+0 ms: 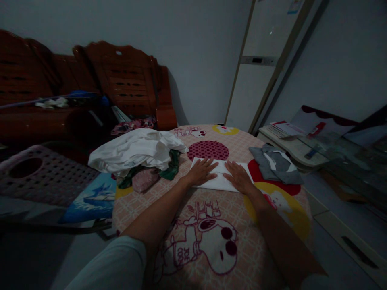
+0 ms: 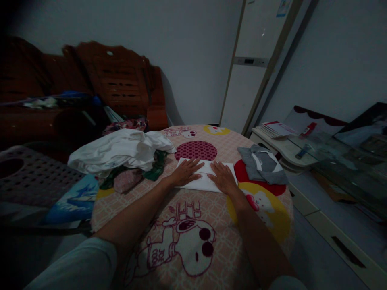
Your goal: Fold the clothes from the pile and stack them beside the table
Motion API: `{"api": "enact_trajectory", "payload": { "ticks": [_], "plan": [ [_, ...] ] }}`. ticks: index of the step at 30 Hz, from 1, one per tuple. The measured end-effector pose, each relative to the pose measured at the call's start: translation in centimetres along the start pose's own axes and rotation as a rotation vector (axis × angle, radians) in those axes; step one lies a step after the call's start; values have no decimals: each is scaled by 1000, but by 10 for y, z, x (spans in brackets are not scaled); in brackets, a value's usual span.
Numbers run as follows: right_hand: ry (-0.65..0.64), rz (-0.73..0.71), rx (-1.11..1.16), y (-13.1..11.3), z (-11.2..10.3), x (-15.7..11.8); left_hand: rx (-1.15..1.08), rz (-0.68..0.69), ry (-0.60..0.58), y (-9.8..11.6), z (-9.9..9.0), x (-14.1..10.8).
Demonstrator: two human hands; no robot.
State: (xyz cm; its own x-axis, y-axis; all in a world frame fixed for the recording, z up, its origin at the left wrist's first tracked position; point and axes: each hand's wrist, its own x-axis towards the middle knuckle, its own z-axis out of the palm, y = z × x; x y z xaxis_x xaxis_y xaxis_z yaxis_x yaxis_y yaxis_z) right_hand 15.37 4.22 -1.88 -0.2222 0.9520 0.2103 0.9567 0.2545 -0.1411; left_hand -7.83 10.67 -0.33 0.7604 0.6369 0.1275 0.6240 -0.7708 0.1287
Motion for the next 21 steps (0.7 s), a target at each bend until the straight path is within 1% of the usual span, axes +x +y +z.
{"api": "enact_trajectory", "payload": {
  "ticks": [7,21],
  "plan": [
    [8,-1,7,2,3,0,-14,10,20,-3,5,1],
    [5,4,8,0,0,-1,-11,2,-5,-1,2,0]
  ]
}}
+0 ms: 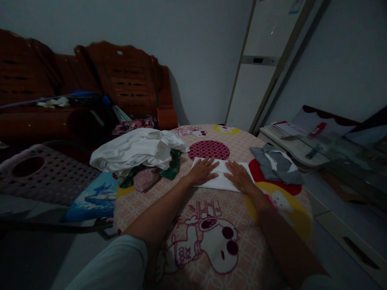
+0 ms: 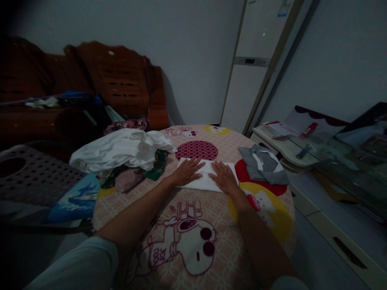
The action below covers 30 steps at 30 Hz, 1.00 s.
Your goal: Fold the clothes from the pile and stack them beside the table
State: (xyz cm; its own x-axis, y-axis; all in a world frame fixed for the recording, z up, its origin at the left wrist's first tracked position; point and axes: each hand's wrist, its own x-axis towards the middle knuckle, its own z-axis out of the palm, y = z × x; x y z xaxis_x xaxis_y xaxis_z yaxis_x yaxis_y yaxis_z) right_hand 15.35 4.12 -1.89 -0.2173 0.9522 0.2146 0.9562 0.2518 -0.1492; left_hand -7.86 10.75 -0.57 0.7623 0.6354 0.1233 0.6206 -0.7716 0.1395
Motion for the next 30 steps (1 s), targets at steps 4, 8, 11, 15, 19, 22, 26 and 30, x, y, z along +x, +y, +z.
{"api": "enact_trajectory", "payload": {
  "ticks": [4,8,11,15,19,22,26,30],
  "plan": [
    [2,3,-4,0,0,0,10,3,-4,0,0,0],
    [-11,-2,-17,0,0,0,29,-2,-6,0,1,1],
    [-22,1,-26,0,-1,0,35,-2,7,0,1,1],
    [-29,7,-31,-2,-3,0,31,4,11,0,1,0],
    [-35,12,-29,-2,-4,0,24,-7,-8,1,0,0],
    [-32,14,-29,-2,-3,0,13,-10,-16,1,-1,1],
    [-23,10,-30,0,0,1,7,-9,-23,1,-2,1],
    [-11,4,-31,2,2,1,-2,-7,-34,1,-2,0]
  ]
}}
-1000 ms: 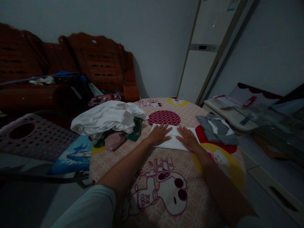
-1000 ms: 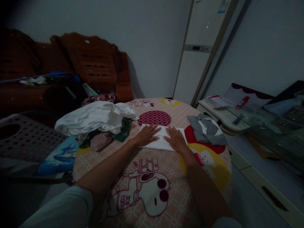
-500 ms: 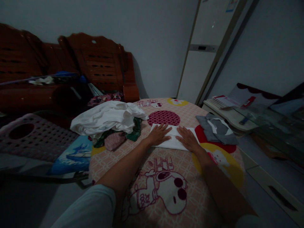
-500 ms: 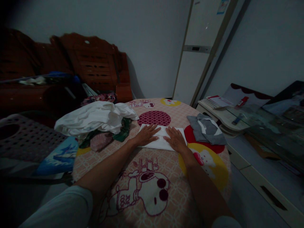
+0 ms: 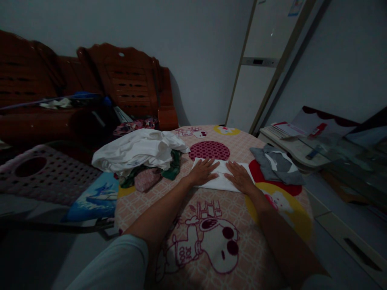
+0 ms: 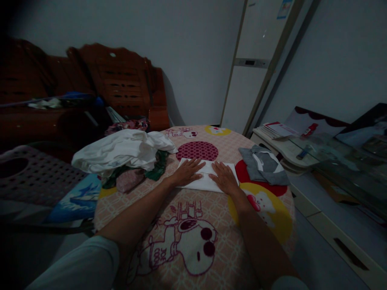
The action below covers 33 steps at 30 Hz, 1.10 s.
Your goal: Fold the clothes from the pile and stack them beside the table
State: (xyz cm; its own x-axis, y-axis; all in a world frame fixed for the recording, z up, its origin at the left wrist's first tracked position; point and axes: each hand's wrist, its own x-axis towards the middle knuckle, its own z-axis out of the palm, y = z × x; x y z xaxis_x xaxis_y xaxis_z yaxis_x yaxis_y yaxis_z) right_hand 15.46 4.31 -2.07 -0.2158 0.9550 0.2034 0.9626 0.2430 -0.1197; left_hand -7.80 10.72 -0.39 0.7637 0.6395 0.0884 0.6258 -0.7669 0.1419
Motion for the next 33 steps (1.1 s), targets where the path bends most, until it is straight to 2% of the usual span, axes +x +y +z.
{"api": "enact_trajectory", "payload": {
  "ticks": [5,13,18,20,24,26,30,33],
  "plan": [
    [12,-14,-13,1,2,-1,-30,-45,75,0,5,1],
    [-24,1,-7,-1,-3,0,-50,-57,80,0,5,2],
    [-26,-2,-9,0,-2,-1,-121,-115,211,-15,2,2],
    [-16,-4,-3,1,-1,-1,-100,-163,179,-21,2,2],
    [-3,-2,3,0,-1,-2,-75,-212,28,-23,3,-2],
    [-11,0,-1,-1,-2,-2,-68,-212,8,-21,3,-3],
    [-15,-7,0,-2,-4,-2,-69,-223,23,-19,3,-2],
    [-6,-5,6,-1,-3,-2,-139,-292,136,-23,4,1]
  ]
}}
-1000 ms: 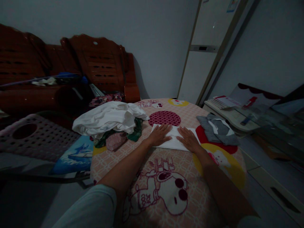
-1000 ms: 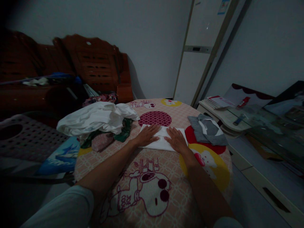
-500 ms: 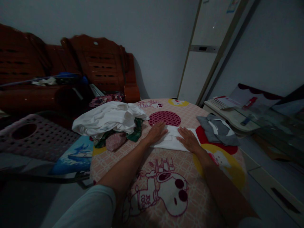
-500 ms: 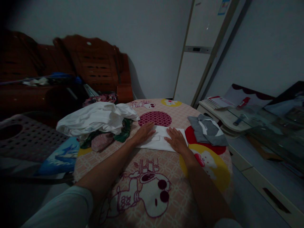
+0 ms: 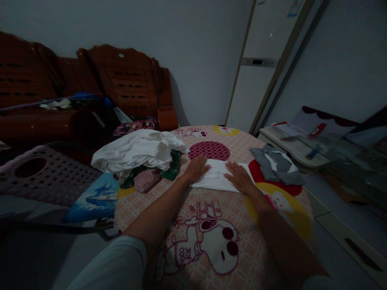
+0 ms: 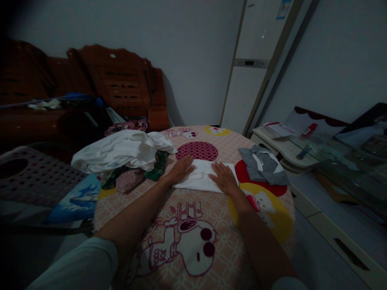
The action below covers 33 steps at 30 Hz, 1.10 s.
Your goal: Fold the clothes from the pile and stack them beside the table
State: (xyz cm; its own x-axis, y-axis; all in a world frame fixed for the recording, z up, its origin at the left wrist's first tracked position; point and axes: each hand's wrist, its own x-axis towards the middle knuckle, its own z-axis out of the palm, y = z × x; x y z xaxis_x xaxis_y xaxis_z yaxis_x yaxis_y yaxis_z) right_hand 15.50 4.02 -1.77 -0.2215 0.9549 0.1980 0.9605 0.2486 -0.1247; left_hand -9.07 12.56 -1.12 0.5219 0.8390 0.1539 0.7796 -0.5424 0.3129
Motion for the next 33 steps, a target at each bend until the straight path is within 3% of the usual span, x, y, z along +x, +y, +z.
{"api": "enact_trajectory", "payload": {
  "ticks": [4,8,16,23,33],
  "plan": [
    [5,-7,5,0,1,0,-114,-194,206,-11,-3,6],
    [11,-10,1,-1,0,0,-104,-216,258,-20,-8,6],
    [11,-11,-8,1,2,1,-46,-287,265,-25,-9,7],
    [21,-10,-8,2,3,1,23,-226,208,-22,-5,9],
    [21,-9,-10,2,3,0,19,-281,164,-18,-6,9]
  ]
}}
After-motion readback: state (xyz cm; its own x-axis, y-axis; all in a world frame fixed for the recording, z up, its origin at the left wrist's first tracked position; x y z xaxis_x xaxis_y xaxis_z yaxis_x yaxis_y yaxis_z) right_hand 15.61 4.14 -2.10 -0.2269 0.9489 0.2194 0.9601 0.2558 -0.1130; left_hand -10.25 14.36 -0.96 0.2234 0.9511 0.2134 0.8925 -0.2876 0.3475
